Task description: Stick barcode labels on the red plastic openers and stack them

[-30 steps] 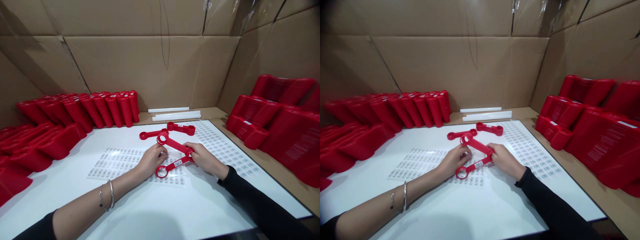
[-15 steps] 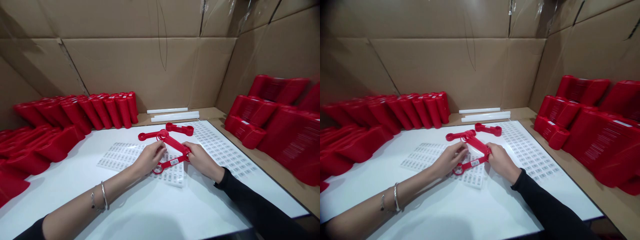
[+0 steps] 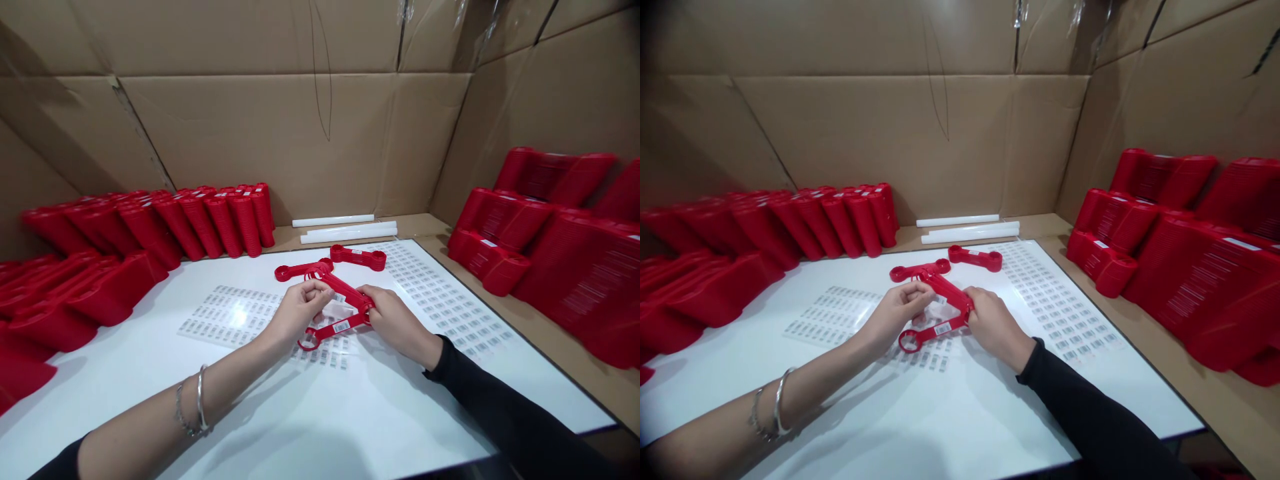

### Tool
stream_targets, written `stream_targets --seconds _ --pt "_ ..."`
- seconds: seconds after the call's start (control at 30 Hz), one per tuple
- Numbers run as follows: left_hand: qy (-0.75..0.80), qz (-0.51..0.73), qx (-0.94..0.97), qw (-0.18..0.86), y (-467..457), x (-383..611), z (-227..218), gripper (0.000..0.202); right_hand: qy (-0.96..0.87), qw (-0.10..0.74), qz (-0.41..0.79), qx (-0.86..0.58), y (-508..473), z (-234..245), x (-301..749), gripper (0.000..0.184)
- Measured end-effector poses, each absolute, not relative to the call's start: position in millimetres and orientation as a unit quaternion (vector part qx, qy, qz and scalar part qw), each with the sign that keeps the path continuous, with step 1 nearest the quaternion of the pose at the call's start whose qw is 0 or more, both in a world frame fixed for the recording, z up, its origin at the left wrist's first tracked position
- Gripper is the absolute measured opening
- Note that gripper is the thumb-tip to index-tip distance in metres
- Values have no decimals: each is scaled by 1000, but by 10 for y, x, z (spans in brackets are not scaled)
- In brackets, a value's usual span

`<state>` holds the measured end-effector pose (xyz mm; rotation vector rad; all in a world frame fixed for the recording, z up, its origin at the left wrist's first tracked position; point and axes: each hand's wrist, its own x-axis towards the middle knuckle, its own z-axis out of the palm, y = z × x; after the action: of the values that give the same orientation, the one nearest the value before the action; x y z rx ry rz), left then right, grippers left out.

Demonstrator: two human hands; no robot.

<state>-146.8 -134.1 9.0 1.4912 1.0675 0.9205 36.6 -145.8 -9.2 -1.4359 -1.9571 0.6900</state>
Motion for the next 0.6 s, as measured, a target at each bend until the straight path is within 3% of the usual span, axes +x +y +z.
stream_targets --seconds 0.6 --pt "476 388 612 499 -1347 -1446 48 24 -748 314 277 -515 -1519 -85 317 33"
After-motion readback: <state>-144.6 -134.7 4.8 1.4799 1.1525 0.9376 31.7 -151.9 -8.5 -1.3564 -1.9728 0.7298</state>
